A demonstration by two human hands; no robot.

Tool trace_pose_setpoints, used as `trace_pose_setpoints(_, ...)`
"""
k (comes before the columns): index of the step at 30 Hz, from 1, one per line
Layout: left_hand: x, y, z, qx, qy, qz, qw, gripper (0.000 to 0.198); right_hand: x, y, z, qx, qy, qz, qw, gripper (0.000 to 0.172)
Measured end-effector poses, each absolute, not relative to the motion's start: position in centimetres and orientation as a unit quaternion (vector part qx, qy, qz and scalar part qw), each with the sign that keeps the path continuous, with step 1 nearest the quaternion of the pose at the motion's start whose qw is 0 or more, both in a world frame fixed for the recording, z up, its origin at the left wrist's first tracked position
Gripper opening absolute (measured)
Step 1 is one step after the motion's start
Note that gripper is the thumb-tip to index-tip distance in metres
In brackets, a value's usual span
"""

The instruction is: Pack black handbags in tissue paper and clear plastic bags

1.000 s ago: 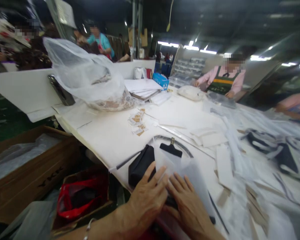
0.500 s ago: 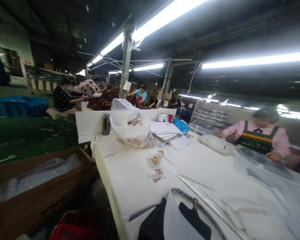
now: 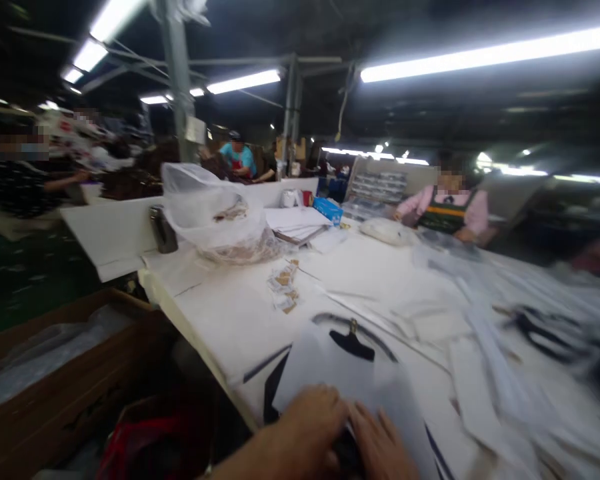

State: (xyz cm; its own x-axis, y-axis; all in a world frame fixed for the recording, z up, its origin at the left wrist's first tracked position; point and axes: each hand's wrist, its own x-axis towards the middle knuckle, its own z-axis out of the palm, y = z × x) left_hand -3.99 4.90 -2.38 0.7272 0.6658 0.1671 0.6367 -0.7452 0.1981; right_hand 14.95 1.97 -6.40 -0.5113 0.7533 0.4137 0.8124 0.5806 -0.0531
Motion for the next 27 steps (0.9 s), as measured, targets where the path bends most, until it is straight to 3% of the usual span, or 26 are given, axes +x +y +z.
trace_pose_setpoints(2, -5.0, 3.9, -0.8, 0.912, 0.371, 0.129, 0.120, 0.045, 14.1, 0.0, -4.5, -0.523, -0.838, -0.032, 0.152, 0.068)
trace_pose_setpoints(9, -5.4, 5.0, -0.2, 0.921, 0.320, 0.160, 0.156, 0.052, 12.7, -0.2, -0.6, -0.583, -0.808, 0.027, 0.081, 0.061)
trace_pose_setpoints(20, -5.5, 5.6, -2.5, 0.916, 0.332, 0.175, 0.142, 0.053, 13.1, -0.6, -3.9, -0.563, -0.792, 0.050, 0.232, 0.061)
trace_pose_setpoints(27, -5.4, 5.8, -3.8, 0.912, 0.342, 0.167, 0.152, 0.050, 13.7, -0.1, -5.1, -0.564, -0.799, 0.072, 0.198, 0.059)
